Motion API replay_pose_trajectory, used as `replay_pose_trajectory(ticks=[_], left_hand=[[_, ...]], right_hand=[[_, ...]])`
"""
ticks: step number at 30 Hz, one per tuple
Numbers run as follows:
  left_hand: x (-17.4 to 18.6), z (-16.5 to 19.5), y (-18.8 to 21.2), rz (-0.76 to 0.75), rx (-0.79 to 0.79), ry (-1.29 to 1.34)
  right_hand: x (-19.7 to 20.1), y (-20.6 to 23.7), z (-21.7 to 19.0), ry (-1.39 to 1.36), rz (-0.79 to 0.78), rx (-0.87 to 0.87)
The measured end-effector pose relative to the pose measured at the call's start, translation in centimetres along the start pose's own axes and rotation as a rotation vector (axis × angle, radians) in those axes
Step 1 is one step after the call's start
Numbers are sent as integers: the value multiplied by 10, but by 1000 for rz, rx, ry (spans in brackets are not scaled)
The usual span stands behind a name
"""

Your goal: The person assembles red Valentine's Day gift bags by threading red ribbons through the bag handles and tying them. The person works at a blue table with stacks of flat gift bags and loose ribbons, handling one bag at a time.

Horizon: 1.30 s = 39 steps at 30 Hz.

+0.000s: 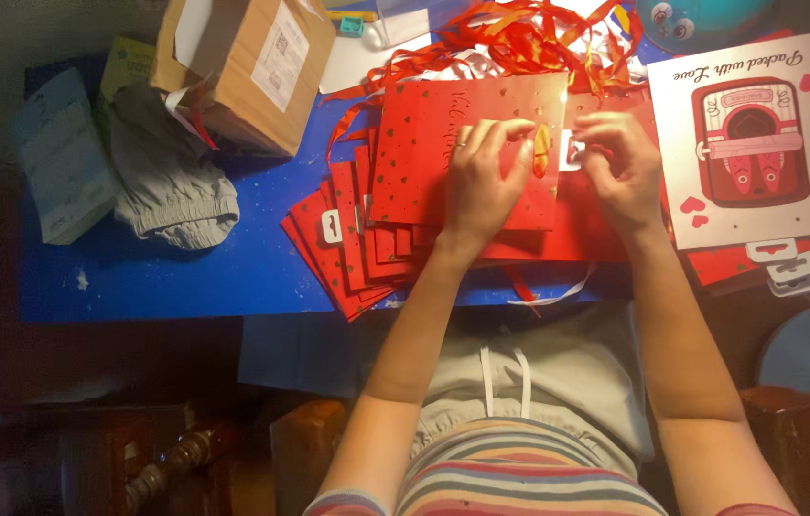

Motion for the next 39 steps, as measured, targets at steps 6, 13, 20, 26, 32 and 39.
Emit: replay_pose_trajectory(ticks=[6, 13, 20, 26, 32, 39], left_hand=[[-28, -30, -11, -98, 158, -200], [-30, -26, -2, -75, 63, -402], [-30, -27, 0, -82, 108, -398], [-27, -29, 1, -91, 101, -387], [-25, -37, -1, -183, 81, -396], [-25, -39, -6, -126, 73, -290]], right_hand=[[-10, -30, 8, 800, -28, 188], [-24, -63, 13, 481, -225, 21], [-33, -58, 15, 649, 133, 151], [-34, -50, 15, 650, 177, 90], [-37, -46, 16, 699, 137, 129], [-34, -47, 15, 631, 168, 141]])
Point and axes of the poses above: each hand's wrist, its own y-axis away from the middle knuckle, its own x-axis out of the back of the hand, z = x × y, the point moved 1 cm from there along -y, towards the middle knuckle, and after that the axes turned 14 degrees about y, right-handed, at the moved point
